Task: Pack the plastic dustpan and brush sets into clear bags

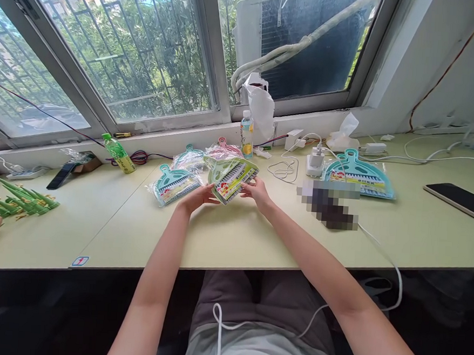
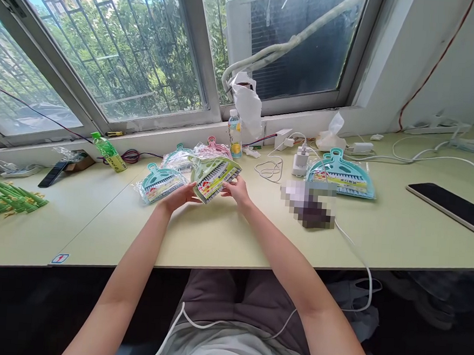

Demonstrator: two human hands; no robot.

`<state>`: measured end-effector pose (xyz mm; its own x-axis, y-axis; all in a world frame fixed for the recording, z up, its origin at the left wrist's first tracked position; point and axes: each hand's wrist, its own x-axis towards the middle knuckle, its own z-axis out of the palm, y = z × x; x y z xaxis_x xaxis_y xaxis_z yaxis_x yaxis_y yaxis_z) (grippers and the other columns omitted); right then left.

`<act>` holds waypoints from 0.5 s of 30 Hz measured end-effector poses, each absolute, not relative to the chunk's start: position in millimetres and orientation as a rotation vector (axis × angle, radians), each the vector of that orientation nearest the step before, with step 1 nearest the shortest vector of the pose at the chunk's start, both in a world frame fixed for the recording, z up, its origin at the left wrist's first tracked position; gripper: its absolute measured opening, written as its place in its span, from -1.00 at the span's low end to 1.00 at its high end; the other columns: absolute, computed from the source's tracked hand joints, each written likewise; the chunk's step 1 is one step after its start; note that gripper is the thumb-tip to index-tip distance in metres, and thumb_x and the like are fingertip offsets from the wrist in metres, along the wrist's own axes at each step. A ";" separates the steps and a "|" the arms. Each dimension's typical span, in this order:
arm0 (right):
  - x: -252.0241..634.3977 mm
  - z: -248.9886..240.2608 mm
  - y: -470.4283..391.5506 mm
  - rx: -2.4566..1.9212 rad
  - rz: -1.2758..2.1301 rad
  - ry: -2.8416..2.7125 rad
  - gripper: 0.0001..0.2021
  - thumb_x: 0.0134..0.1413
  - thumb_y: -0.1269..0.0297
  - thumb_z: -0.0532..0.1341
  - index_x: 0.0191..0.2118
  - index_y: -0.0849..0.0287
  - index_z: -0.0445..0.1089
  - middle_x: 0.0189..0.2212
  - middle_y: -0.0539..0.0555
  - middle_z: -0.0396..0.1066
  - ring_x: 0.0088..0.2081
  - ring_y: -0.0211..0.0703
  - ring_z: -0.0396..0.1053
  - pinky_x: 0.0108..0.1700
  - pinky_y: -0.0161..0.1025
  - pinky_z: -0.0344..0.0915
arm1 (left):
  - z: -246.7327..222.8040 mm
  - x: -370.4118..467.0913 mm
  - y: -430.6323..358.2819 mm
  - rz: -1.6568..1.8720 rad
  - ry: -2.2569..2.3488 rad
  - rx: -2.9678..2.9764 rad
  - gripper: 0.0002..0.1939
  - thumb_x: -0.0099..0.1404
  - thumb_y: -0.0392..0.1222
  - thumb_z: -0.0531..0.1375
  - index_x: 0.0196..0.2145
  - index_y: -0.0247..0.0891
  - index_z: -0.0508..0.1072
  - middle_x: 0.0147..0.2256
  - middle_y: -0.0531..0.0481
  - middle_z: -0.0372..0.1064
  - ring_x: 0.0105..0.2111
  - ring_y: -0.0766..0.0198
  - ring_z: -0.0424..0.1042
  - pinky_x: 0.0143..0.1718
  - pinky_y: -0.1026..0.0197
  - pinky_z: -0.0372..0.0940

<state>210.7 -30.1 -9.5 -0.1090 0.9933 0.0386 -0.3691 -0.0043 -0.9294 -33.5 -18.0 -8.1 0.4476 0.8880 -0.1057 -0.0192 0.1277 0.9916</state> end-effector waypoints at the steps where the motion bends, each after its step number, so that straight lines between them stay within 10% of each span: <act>1: 210.4 -9.9 -29.8 -0.852 1.426 -1.015 -0.66 -0.09 0.43 0.37 -0.22 0.13 0.23 -0.42 0.01 0.52 -0.47 -0.21 0.51 -0.48 -0.31 0.48 | -8.1 -30.1 -18.6 0.803 0.879 1.260 -0.54 0.31 0.07 0.18 0.00 -0.34 0.48 -0.06 -0.31 0.49 -0.08 -0.03 0.51 -0.03 -0.07 0.39; 9: 206.7 -16.0 -27.2 -0.846 1.337 -1.042 -0.62 -0.10 0.38 0.34 -0.16 0.12 0.19 -0.38 0.02 0.53 -0.44 -0.19 0.52 -0.54 -0.38 0.39 | -13.7 13.8 -19.4 1.177 1.038 0.979 -0.59 0.32 -0.06 0.14 0.02 -0.36 0.44 -0.06 -0.22 0.51 0.01 -0.01 0.46 0.04 0.03 0.38; 15: 213.2 -11.0 -23.6 -0.843 1.271 -1.030 -0.59 -0.17 0.33 0.37 -0.16 0.14 0.23 -0.38 0.04 0.53 -0.46 -0.19 0.50 -0.63 -0.42 0.26 | -3.0 20.2 -37.9 0.766 0.815 1.210 -0.44 0.30 0.05 0.19 0.20 -0.21 0.33 0.12 -0.25 0.37 0.01 -0.07 0.47 -0.03 -0.01 0.36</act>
